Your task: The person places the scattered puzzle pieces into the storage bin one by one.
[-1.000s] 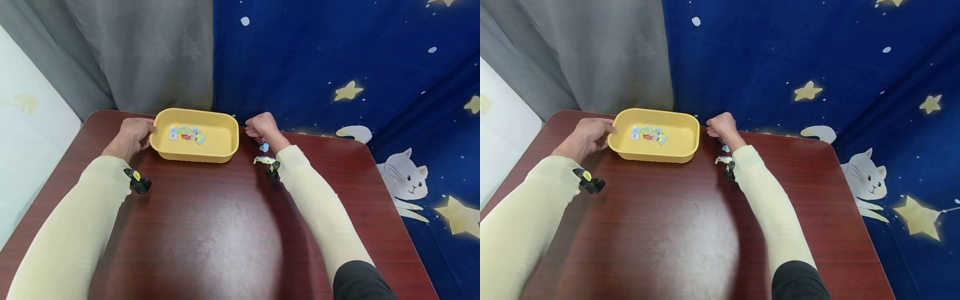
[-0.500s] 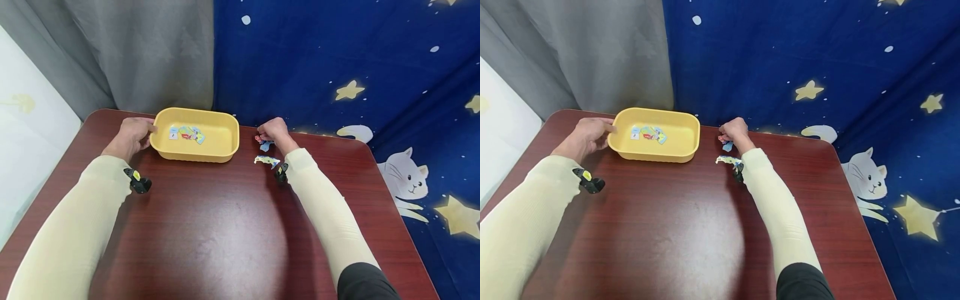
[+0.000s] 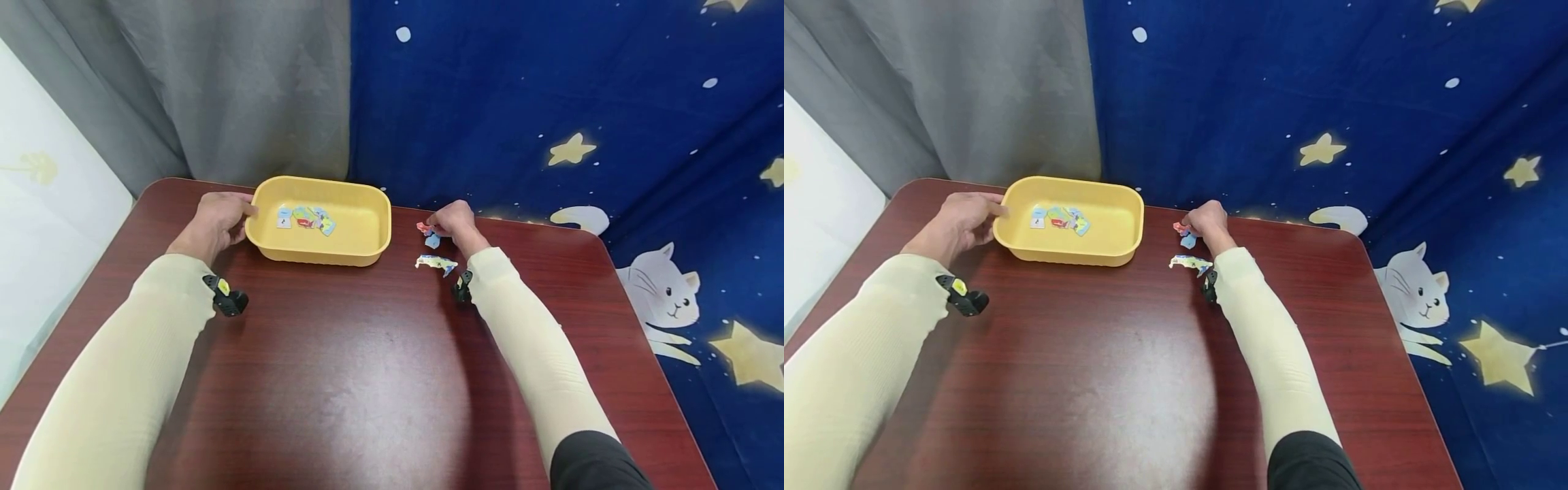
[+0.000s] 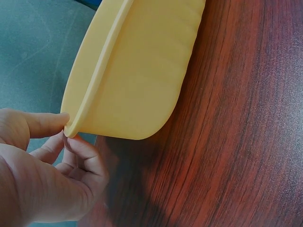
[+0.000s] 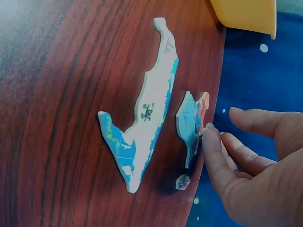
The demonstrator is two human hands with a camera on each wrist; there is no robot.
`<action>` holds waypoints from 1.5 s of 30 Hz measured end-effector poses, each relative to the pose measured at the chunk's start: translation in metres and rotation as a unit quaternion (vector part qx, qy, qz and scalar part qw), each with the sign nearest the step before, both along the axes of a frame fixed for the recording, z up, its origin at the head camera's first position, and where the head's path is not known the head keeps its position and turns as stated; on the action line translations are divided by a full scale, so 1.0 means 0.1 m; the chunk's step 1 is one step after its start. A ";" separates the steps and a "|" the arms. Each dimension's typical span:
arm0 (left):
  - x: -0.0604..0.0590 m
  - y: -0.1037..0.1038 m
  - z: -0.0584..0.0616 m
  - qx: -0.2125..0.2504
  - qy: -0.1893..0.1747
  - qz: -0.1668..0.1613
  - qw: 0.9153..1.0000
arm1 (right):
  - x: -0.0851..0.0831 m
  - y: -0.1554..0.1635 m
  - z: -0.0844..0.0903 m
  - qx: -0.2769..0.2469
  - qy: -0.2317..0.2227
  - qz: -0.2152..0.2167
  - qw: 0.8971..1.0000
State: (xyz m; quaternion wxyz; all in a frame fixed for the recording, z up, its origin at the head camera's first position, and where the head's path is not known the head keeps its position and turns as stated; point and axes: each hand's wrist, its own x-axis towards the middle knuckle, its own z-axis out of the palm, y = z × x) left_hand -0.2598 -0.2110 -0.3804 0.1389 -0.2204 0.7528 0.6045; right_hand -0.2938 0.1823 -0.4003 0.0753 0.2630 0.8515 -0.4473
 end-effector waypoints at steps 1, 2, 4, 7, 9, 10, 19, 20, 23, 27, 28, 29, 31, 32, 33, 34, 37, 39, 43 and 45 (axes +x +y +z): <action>0.00 0.00 0.00 0.000 -0.001 -0.001 1.000 | 0.00 0.01 -0.01 0.010 -0.002 0.001 1.000; 0.00 0.00 0.00 0.000 -0.002 -0.001 1.000 | 0.00 0.01 -0.02 0.017 -0.004 0.002 1.000; -0.01 0.00 0.00 0.002 -0.003 -0.003 1.000 | -0.01 0.02 -0.03 0.032 -0.005 0.007 0.999; -0.01 -0.01 0.00 0.004 -0.002 -0.003 1.000 | 0.00 0.01 -0.03 0.058 -0.004 0.019 0.998; -0.01 -0.02 -0.01 0.005 -0.001 -0.004 1.000 | 0.00 0.00 -0.04 0.073 -0.003 0.027 0.997; 0.00 -0.02 -0.01 0.006 0.000 -0.004 1.000 | 0.01 -0.01 -0.05 0.076 -0.002 0.028 0.997; 0.02 -0.03 -0.01 -0.001 -0.003 -0.003 1.000 | 0.04 -0.08 -0.09 0.096 -0.014 0.043 0.994; 0.02 -0.03 -0.01 0.000 -0.003 -0.003 1.000 | 0.04 -0.08 -0.09 0.107 -0.015 0.048 0.993; 0.01 -0.03 -0.01 0.001 -0.002 -0.003 1.000 | 0.04 -0.10 -0.09 0.156 -0.020 0.069 0.985; 0.01 -0.03 -0.01 0.003 -0.005 -0.001 1.000 | 0.05 -0.12 -0.09 0.217 -0.015 0.101 0.971; 0.02 -0.03 -0.01 0.003 -0.005 -0.001 1.000 | 0.05 -0.13 -0.10 0.225 -0.013 0.105 0.969; 0.02 -0.02 -0.01 0.003 -0.005 -0.001 1.000 | 0.05 -0.14 -0.09 0.234 -0.010 0.107 0.966; 0.02 -0.02 0.00 0.003 -0.004 -0.001 1.000 | 0.06 -0.15 -0.09 0.243 -0.007 0.107 0.964; 0.02 -0.01 0.00 0.002 -0.004 -0.001 1.000 | 0.06 -0.16 -0.09 0.242 -0.006 0.105 0.964; 0.01 -0.01 0.01 0.002 -0.004 -0.001 1.000 | 0.06 -0.16 -0.09 0.239 -0.006 0.102 0.965; 0.01 -0.01 0.01 0.001 -0.004 0.000 1.000 | 0.06 -0.17 -0.08 0.237 -0.007 0.101 0.966; 0.01 0.00 0.02 0.000 -0.008 0.001 1.000 | 0.06 -0.17 -0.08 0.226 -0.006 0.096 0.969; 0.01 0.00 0.02 0.001 -0.010 0.001 1.000 | 0.06 -0.17 -0.07 0.221 -0.004 0.093 0.971; 0.00 0.00 0.02 0.001 -0.010 0.000 1.000 | 0.03 -0.15 -0.06 0.215 -0.003 0.081 0.973; 0.00 0.00 0.02 0.001 -0.011 0.001 1.000 | 0.01 -0.15 -0.05 0.204 -0.006 0.075 0.976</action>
